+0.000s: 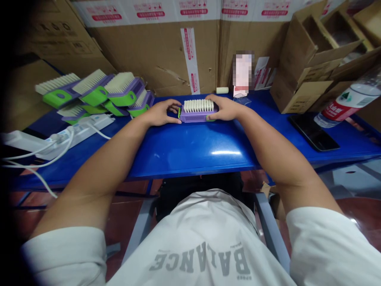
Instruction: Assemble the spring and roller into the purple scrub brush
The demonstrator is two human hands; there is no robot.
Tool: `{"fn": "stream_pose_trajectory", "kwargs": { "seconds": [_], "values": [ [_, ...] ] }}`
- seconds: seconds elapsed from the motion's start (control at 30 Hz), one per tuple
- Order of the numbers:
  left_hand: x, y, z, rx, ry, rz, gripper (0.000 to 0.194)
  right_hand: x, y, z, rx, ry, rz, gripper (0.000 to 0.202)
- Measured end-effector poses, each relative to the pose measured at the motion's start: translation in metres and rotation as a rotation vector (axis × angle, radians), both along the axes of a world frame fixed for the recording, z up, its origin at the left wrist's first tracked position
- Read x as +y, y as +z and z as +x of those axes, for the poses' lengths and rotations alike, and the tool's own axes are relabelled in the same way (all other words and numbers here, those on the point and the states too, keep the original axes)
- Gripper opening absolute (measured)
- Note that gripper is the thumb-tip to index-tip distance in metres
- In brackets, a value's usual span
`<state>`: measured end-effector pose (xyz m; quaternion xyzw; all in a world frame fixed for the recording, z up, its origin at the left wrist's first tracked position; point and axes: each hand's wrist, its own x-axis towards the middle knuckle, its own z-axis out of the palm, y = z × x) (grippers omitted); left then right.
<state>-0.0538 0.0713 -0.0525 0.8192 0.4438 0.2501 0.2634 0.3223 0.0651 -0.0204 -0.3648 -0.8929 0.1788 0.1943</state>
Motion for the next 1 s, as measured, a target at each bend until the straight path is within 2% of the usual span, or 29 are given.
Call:
{"fn": "stream_pose_trajectory", "kwargs": {
  "seconds": [0.7,1.0],
  "values": [
    [-0.0016,0.0037,-0.0046,-0.029,-0.027,-0.088,0.096,0.0005,-0.0024,-0.0022,-0.003,-0.026,0.002,0.094],
    [-0.0044,0.0049,-0.0043,0.009,-0.026,-0.059,0.092,0.0007,-0.0031,-0.0019,-0.008,-0.027,0.0,0.097]
  ]
}}
